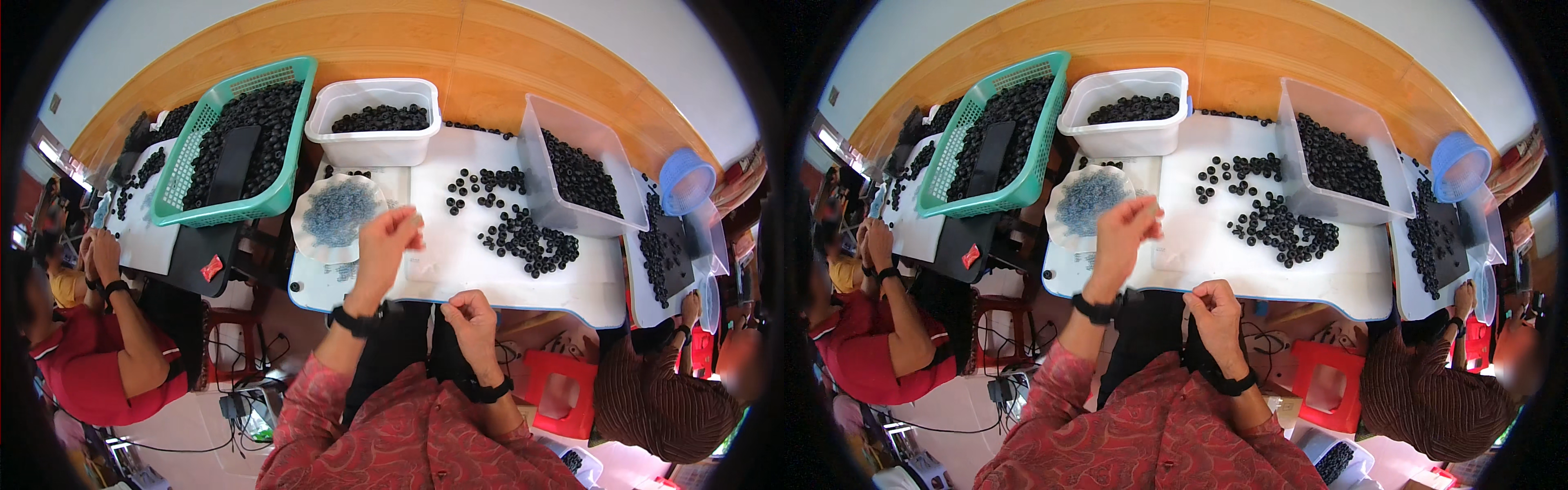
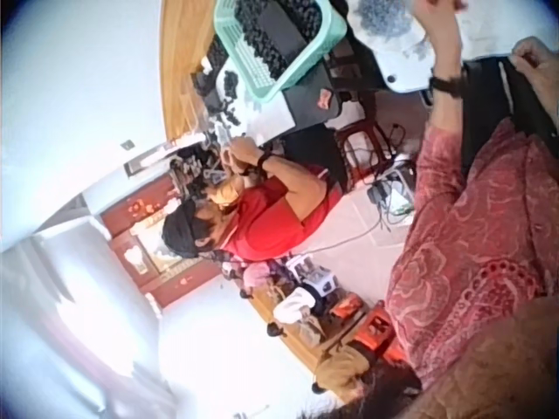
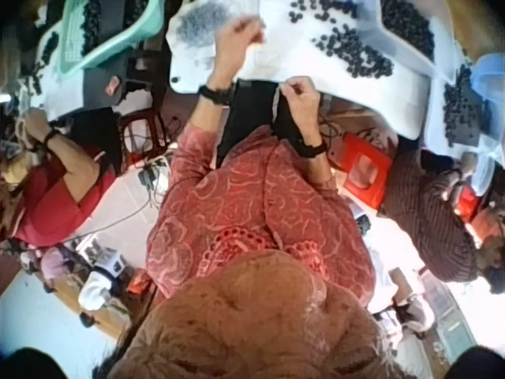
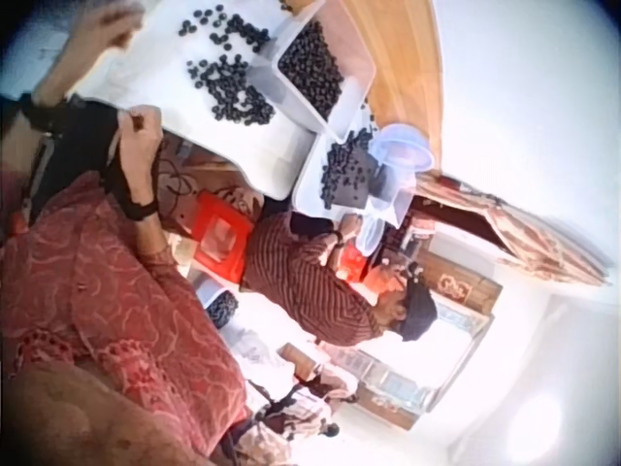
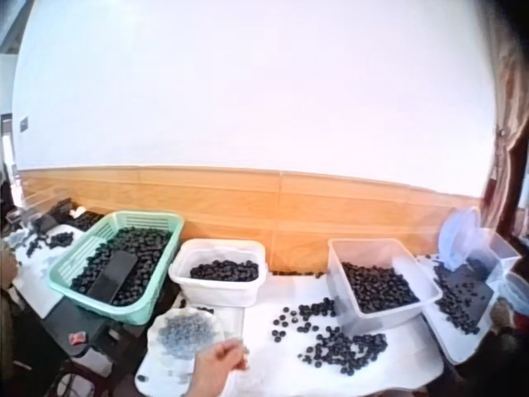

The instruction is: Sorting and inspecting small black plastic or rubber components at a workspace.

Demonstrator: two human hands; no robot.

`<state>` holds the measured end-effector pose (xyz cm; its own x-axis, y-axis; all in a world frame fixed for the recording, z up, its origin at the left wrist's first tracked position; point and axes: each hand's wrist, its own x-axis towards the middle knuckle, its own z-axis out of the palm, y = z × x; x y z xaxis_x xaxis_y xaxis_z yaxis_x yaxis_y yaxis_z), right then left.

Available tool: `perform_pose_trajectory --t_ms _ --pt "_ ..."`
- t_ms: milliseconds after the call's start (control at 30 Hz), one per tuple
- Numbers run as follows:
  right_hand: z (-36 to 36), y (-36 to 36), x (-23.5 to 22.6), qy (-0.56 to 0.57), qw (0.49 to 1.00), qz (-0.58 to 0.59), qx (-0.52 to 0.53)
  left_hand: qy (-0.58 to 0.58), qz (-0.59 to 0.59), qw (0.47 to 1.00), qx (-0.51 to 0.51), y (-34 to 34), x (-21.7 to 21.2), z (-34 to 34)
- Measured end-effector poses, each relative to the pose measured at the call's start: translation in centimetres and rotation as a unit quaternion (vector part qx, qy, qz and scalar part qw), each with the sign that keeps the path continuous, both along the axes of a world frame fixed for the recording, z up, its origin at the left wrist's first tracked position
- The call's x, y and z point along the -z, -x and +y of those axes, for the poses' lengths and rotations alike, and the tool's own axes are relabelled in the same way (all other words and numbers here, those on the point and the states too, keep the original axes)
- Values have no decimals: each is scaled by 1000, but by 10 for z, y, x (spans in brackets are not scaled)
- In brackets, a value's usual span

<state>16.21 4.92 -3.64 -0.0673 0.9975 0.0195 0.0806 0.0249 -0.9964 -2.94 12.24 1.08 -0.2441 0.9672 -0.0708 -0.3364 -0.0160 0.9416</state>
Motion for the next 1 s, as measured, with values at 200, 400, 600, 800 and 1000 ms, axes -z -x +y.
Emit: perform_pose_trajectory --t_ms 200,400,600,800,1000 --pt "-1 -2 10 -12 1000 3 -20 -4 203 971 -124 -7 51 -61" --pt "-1 -8 4 -14 1000 15 -22 -74 363 906 -204 2 69 -67" --pt "11 -18 0 -90 995 -33 23 -86 383 897 -200 2 64 -68" --pt "37 -49 -4 -189 965 -158 94 -75 381 902 -188 2 68 -67" --pt "72 -58 -4 -281 925 -241 90 -47 351 915 -191 -2 70 -68"
